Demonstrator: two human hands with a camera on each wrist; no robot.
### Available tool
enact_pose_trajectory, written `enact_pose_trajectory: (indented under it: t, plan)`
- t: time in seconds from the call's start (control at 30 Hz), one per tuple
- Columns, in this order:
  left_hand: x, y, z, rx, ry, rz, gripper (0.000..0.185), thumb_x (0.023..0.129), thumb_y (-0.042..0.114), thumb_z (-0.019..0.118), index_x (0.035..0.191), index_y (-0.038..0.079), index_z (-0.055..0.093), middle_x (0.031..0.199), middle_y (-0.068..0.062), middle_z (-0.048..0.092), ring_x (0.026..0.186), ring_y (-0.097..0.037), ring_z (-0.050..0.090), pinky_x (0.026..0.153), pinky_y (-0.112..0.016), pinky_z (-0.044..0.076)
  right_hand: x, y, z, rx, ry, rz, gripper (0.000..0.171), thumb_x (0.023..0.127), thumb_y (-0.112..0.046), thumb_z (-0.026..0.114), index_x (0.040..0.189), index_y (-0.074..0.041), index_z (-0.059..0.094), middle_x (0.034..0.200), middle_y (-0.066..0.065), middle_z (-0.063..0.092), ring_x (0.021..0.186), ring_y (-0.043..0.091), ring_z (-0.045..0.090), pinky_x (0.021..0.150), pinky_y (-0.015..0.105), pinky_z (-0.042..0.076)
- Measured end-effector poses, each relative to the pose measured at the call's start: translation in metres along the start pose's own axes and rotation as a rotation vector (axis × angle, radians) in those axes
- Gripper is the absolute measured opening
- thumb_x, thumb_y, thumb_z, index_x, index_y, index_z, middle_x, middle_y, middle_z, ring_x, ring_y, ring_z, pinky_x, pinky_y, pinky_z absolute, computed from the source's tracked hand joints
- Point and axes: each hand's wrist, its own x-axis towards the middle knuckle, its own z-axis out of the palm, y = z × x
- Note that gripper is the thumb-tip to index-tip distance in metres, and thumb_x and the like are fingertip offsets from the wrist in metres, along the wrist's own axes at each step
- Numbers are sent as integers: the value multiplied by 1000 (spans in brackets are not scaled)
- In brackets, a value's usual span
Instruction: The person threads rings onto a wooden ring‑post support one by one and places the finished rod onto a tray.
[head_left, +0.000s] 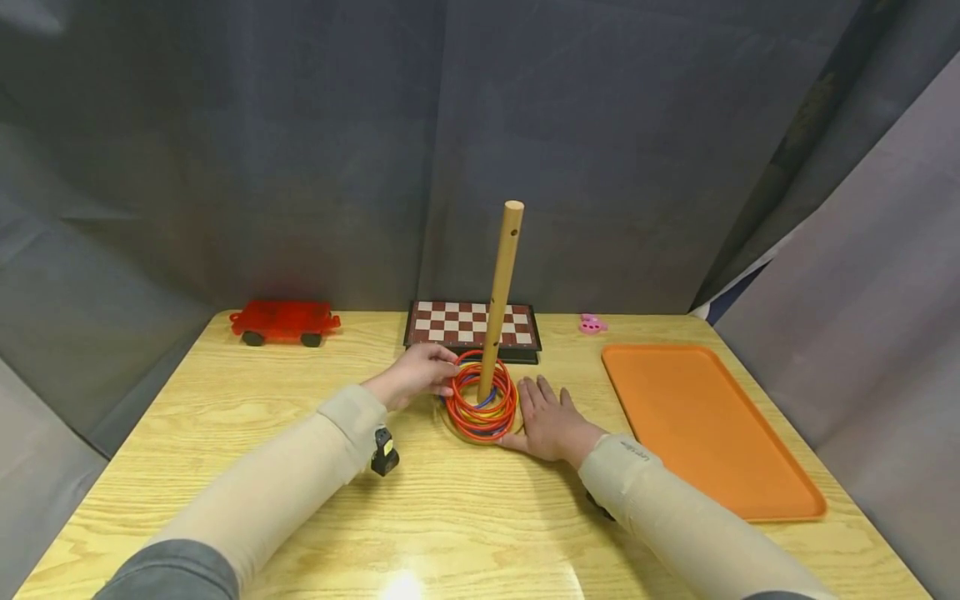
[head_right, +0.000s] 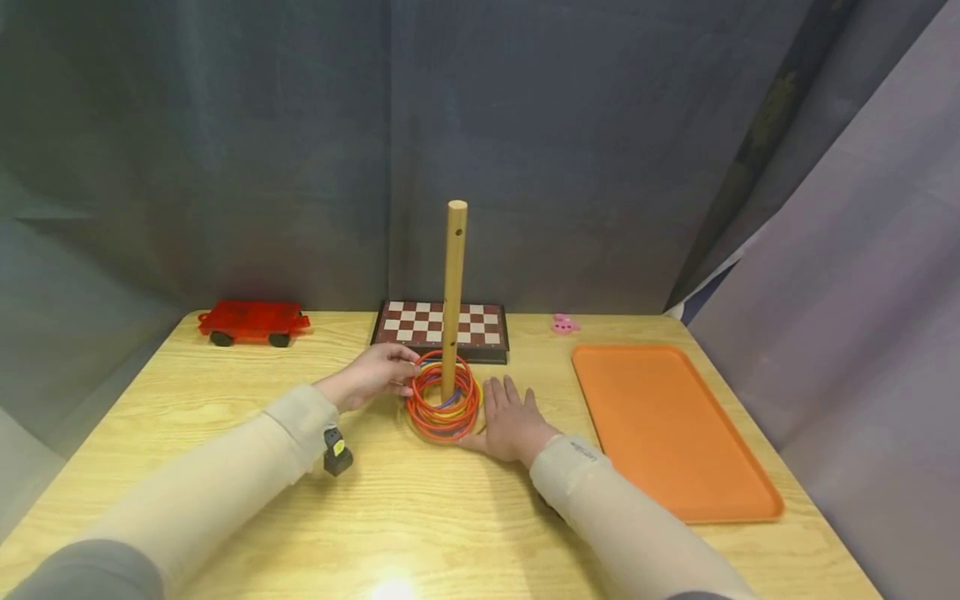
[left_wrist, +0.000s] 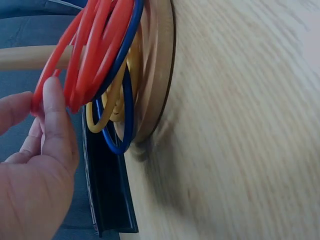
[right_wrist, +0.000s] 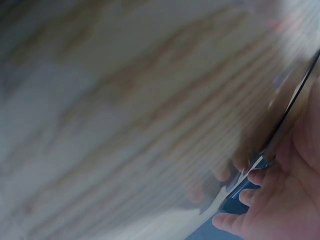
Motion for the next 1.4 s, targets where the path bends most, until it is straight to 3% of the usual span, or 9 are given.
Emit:
enact_pose_trajectory:
  t: [0.23, 0.67, 0.87, 1.1, 1.27, 1.4]
  plan:
    - [-3, -1, 1, 7, 33, -14, 28, 104, -1, 58, 128, -14, 55, 111, -17, 61, 80, -16, 62, 73, -26, 60, 4, 0, 1, 2, 5, -2, 106, 98, -74, 44, 161, 7, 16, 168, 25, 16, 154, 43, 13, 119, 65, 22]
    - [-5, -4, -3, 117, 67, -11, 22, 105, 1, 57, 122, -12, 61, 110, -18, 64, 82, -17, 63, 74, -27, 60, 6, -1, 0, 6, 13, -27, 106, 98, -74, 44, 160, 9, 18, 167, 26, 18, 154, 44, 15, 118, 66, 22]
    - [-6, -6, -4, 137, 84, 13, 23, 104, 0, 57, 122, -14, 61, 104, -17, 63, 82, -18, 62, 84, -36, 60, 6, -1, 2, 9, 2, -13, 107, 98, -75, 44, 161, 7, 17, 167, 25, 16, 154, 43, 13, 119, 65, 21]
    - [-14, 10, 3, 202, 121, 163, 29, 102, 7, 63, 125, -10, 60, 112, -21, 65, 94, -28, 67, 86, -41, 60, 4, 0, 6, 51, -8, -23, 107, 97, -74, 47, 161, 7, 18, 167, 25, 19, 154, 44, 14, 119, 65, 22]
    - [-28, 37, 20, 365, 151, 298, 39, 99, 19, 72, 129, -4, 62, 113, -15, 66, 101, -28, 67, 87, -38, 59, -3, 6, 4, 129, -12, -59, 107, 96, -71, 54, 160, 8, 21, 165, 26, 23, 152, 46, 18, 117, 66, 25]
    - [-32, 49, 30, 498, 196, 362, 40, 97, 24, 75, 127, 0, 65, 111, -10, 68, 103, -25, 66, 92, -39, 55, -12, 23, -6, 239, 34, -127, 103, 97, -64, 60, 158, 10, 23, 162, 31, 27, 150, 49, 23, 117, 65, 26]
